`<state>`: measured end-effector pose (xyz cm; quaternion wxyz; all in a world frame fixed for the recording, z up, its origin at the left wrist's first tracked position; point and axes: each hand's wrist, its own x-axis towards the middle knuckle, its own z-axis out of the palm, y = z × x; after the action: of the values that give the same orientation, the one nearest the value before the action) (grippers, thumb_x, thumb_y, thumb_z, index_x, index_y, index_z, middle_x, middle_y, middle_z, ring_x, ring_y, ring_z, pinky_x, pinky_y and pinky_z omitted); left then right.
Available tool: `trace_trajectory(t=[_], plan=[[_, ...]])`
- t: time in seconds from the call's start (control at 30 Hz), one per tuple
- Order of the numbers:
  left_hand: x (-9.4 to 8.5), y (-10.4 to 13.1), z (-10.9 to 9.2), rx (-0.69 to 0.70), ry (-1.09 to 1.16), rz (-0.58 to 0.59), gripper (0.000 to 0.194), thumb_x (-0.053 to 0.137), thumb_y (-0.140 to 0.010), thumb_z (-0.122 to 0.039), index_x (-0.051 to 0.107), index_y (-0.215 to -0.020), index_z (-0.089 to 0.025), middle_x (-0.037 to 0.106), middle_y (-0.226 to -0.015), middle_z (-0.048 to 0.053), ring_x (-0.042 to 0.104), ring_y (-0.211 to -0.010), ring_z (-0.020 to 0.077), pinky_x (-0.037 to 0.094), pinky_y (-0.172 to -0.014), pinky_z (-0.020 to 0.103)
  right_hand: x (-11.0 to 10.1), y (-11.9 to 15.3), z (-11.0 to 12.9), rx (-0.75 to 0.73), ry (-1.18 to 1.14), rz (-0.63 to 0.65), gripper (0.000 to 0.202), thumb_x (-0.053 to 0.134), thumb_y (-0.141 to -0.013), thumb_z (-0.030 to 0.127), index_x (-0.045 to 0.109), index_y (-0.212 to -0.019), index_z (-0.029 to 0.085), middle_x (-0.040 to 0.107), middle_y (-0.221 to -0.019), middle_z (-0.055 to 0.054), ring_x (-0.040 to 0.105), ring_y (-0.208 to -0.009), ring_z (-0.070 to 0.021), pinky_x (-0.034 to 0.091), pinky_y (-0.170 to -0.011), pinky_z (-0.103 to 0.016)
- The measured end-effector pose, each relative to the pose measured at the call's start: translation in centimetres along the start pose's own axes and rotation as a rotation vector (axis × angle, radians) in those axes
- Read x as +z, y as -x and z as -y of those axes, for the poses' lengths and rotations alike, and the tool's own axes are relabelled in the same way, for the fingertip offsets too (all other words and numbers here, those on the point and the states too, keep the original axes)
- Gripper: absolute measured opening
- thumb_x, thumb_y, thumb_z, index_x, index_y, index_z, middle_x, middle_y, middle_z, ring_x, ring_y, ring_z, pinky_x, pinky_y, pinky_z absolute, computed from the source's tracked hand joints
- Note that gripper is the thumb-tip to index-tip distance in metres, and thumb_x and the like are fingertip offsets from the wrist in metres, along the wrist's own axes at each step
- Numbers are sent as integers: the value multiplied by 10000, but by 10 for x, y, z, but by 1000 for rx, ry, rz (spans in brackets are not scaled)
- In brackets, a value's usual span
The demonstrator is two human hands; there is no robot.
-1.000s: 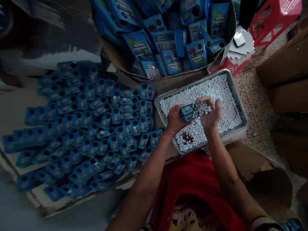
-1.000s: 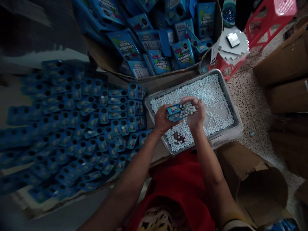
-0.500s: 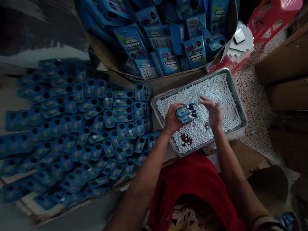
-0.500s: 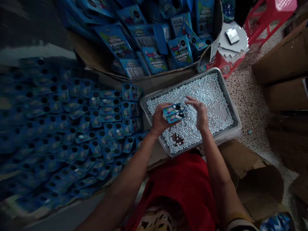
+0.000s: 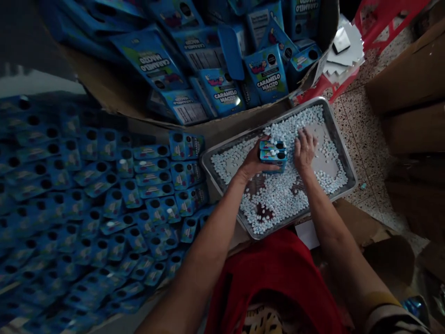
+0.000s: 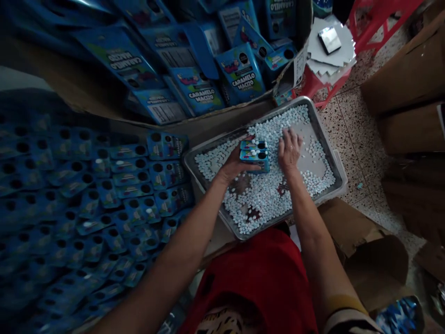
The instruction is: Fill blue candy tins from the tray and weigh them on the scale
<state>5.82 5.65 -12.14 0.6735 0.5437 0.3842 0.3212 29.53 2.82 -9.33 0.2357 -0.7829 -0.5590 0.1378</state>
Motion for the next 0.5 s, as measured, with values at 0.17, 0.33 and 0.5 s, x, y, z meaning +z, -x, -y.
trace_trajectory(t=[0.17, 0.33, 0.5], plan=[[24, -16, -6, -72, 161, 214, 1296, 1116, -543, -624, 538, -1616, -180, 666, -1591, 212, 709, -1412, 438, 622, -1189, 601, 5, 23, 20, 137, -612, -128, 472, 516, -1053, 560, 815, -1280, 274, 750, -1453, -99, 642, -1446, -303, 405, -1317, -540], [38, 7, -37, 10, 110, 330, 1163, 1111, -588, -597, 598, -1559, -214, 683, -1567, 194, 716, -1399, 415, 594, -1225, 600, -16, 48, 28, 706, -1370, -65, 359, 735, -921, 562, 820, -1089, 257, 818, -1092, -50, 768, -1073, -263, 612, -1067, -451], [22, 53, -69, 323, -249, 110, 810, 1046, -743, -554, 660, -1387, -249, 624, -1599, 174, 635, -1488, 389, 556, -1247, 553, -45, 51, 42, 1121, -1761, -57, 168, 669, -1024, 342, 699, -899, 234, 731, -786, 8, 669, -667, -152, 599, -642, -262]])
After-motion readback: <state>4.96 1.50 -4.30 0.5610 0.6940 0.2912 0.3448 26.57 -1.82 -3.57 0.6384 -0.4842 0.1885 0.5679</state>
